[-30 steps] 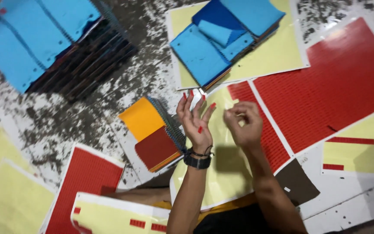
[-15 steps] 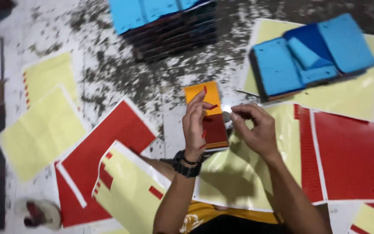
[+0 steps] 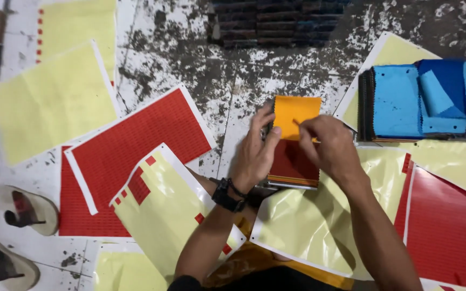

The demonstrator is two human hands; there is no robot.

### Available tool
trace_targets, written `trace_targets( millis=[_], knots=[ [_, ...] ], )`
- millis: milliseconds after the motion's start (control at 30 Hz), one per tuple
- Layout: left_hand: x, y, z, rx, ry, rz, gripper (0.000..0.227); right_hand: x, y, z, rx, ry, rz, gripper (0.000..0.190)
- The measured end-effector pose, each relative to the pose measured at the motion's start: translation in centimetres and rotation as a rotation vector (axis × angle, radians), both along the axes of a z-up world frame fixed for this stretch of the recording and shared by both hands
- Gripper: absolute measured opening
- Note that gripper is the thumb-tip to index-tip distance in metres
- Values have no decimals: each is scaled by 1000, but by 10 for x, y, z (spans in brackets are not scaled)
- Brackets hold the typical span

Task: The person assembles a stack of colorful notebooks by hand. They repeatedly peel small red adhesive strips from yellow backing sheets and apply them to the edges of the notebooks, pressing them down to secure the layers.

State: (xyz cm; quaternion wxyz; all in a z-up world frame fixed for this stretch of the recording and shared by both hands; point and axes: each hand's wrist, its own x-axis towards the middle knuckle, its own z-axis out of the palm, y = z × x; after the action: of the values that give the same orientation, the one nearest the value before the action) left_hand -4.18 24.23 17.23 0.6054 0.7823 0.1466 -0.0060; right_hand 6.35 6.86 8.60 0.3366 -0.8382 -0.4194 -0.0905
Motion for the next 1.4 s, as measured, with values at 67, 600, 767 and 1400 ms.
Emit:
trace_targets(
  millis=[67, 600, 767, 1400],
  knots=[
    [9, 11, -34, 165, -1, 36, 65, 15, 3, -8, 1, 100, -31, 9],
    [70, 42, -171, 1085, -497, 132, 19, 68, 37, -65, -118, 557, -118, 15],
    [81, 35, -190, 1136, -493, 92, 27, 68, 43, -70, -137, 542, -140, 14],
    [73, 33, -175, 729, -306, 112, 51, 79, 32, -108, -266, -389, -96, 13]
  ],
)
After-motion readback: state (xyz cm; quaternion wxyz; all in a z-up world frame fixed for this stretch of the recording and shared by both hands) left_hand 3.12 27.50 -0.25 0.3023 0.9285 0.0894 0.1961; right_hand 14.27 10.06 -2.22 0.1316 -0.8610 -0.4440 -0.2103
